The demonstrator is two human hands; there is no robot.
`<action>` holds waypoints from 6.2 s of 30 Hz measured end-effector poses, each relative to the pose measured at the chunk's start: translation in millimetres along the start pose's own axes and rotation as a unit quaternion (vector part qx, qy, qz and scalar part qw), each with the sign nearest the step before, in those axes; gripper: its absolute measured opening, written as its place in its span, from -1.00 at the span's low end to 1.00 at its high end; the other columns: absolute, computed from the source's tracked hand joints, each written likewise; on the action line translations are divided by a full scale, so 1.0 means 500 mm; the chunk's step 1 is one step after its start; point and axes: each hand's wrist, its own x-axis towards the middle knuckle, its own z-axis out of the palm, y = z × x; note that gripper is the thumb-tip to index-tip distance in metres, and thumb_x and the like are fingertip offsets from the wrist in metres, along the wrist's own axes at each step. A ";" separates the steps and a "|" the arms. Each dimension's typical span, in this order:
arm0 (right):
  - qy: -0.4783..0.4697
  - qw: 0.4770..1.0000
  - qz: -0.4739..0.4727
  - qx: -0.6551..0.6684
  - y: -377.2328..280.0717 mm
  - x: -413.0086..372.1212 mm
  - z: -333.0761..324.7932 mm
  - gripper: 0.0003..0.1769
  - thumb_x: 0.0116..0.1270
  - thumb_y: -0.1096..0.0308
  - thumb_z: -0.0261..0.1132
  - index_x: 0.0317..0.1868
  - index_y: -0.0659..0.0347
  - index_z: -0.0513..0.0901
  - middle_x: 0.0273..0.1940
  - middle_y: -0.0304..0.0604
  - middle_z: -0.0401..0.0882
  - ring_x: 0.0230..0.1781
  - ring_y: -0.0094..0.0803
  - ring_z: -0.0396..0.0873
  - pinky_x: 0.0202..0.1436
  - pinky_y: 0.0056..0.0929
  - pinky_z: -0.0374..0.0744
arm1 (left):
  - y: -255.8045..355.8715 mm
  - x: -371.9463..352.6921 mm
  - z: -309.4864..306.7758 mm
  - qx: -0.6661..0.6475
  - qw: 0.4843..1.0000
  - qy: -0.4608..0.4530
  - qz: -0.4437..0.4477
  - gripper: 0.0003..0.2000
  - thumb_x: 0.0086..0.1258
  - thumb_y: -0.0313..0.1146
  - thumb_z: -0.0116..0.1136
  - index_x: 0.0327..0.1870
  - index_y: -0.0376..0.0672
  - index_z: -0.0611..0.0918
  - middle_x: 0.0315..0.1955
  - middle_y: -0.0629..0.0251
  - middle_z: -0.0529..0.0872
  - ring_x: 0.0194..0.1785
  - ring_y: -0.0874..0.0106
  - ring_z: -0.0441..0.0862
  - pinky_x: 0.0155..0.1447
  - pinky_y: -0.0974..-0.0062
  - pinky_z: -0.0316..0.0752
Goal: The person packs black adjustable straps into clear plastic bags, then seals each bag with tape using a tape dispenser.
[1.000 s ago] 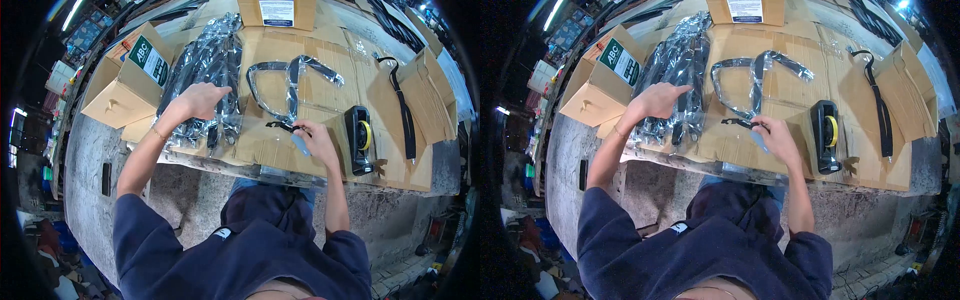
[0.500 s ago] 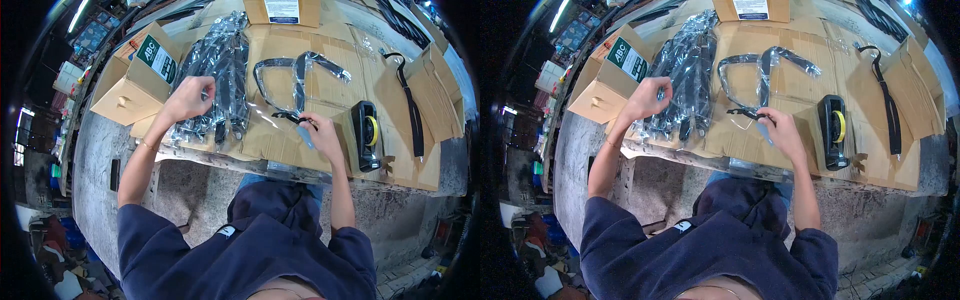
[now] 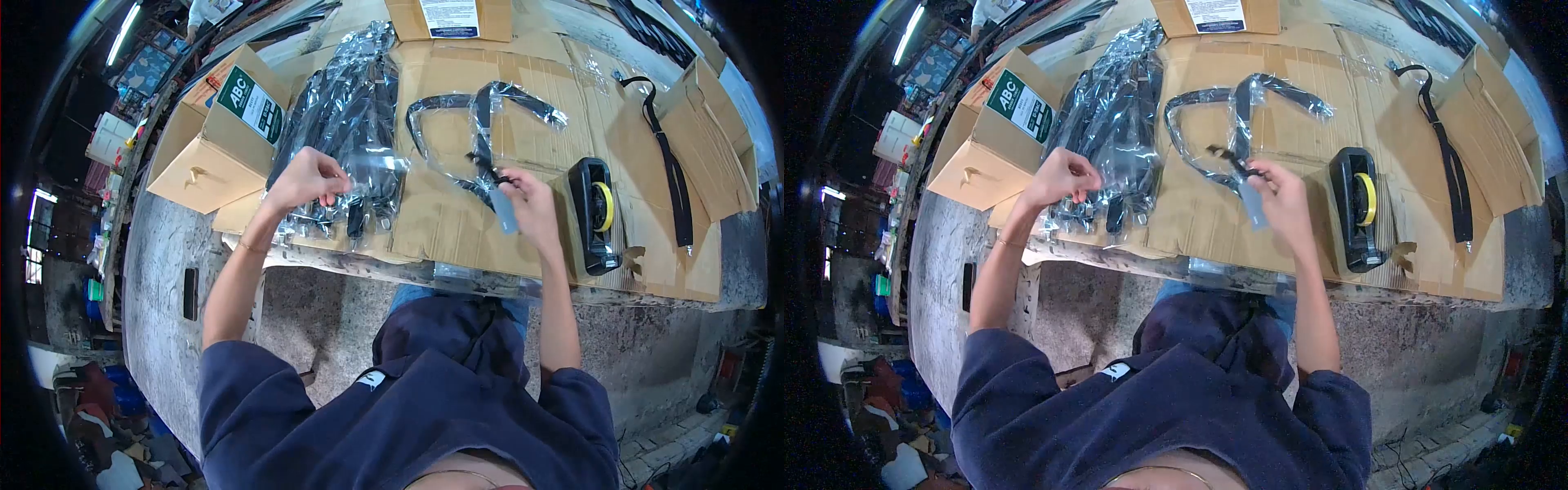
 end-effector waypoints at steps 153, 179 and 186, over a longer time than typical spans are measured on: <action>-0.112 0.971 0.013 0.212 -0.109 0.150 0.058 -0.82 0.40 0.35 0.29 -0.15 0.33 0.68 -0.27 -0.29 0.67 -0.26 -0.62 0.55 -0.11 -0.59 0.51 | 0.161 0.133 0.156 -0.340 0.923 0.091 0.155 -0.71 0.21 -0.34 0.42 -0.20 -0.36 0.63 -0.41 0.35 0.67 -0.30 0.60 0.59 -0.19 0.60 0.47; -0.139 0.938 0.066 0.310 -0.114 0.093 -0.002 -0.66 0.44 0.23 0.27 0.08 0.27 0.60 -0.10 -0.31 0.64 -0.15 -0.60 0.57 0.00 -0.55 0.51 | 0.225 0.062 0.208 -0.206 0.932 0.222 0.201 -0.65 0.23 -0.53 0.32 0.07 -0.30 0.64 -0.34 0.29 0.72 -0.20 0.52 0.64 0.04 0.53 0.51; -0.077 0.954 0.037 0.288 -0.125 0.096 0.013 -0.70 0.42 0.26 0.29 0.04 0.27 0.62 -0.13 -0.31 0.64 -0.14 -0.65 0.55 -0.03 -0.59 0.50 | 0.241 0.080 0.188 -0.158 0.943 0.194 0.219 -0.55 0.13 -0.35 0.46 0.02 -0.39 0.64 -0.21 0.10 0.75 -0.12 0.39 0.67 0.10 0.43 0.50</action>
